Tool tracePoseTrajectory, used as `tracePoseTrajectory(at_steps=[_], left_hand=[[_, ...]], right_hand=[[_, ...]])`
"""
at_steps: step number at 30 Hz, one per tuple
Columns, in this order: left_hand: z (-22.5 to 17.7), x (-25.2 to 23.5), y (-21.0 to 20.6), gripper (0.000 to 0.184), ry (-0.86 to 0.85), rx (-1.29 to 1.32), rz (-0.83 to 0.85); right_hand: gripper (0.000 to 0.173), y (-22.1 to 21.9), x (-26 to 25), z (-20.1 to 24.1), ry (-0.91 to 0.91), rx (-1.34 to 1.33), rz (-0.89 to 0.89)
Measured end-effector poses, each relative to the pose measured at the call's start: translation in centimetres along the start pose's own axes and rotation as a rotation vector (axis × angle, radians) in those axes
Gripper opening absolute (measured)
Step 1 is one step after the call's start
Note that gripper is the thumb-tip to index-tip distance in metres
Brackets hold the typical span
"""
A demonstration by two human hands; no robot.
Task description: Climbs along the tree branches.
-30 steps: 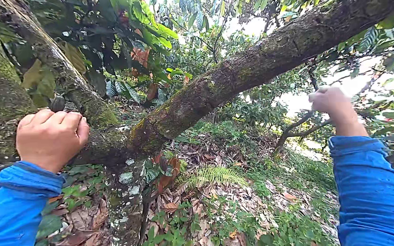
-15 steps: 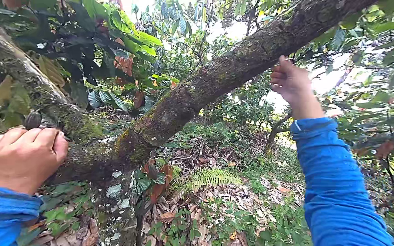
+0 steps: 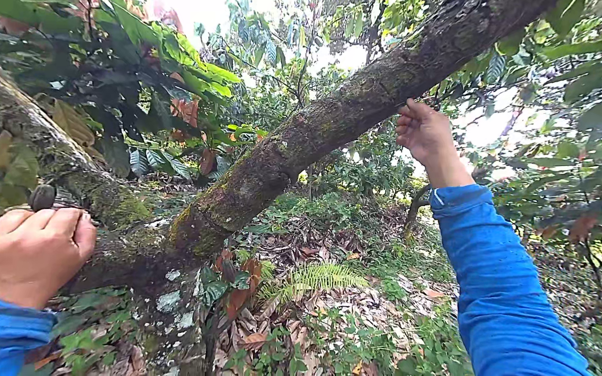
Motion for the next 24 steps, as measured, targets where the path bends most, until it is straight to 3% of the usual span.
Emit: tracePoseTrajectory(at_steps=[6, 9, 16, 20, 24], left_hand=[[0.4, 0.0, -0.4, 0.049, 0.006, -0.022, 0.024], [0.5, 0.0, -0.6, 0.049, -0.003, -0.03, 0.018], [0.9, 0.2, -0.9, 0.048, -0.015, -0.046, -0.011], [1.1, 0.3, -1.2, 0.049, -0.013, -0.055, 0.002], [1.4, 0.4, -1.6, 0.052, 0.014, -0.058, 0.059]], right_hand=[[0.013, -0.9, -0.4, -0.1, 0.036, -0.156, -0.041], [0.015, -0.8, -0.5, 0.1, 0.064, -0.173, -0.049], [0.022, 4.4, -1.6, -1.0, 0.167, 0.342, -0.173], [0.039, 5.6, -1.8, -3.0, 0.018, 0.774, -0.002], [0.045, 3.3, -0.1, 0.2, 0.292, 0.679, -0.047]])
Point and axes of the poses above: each hand's wrist, its own x-axis away from the middle knuckle, its own y-axis out of the back of the hand, z = x × y, the point moved 7 cm from there along -x, towards the middle knuckle, and after that the axes turned 8 degrees about -x, right-handed, at the moved point
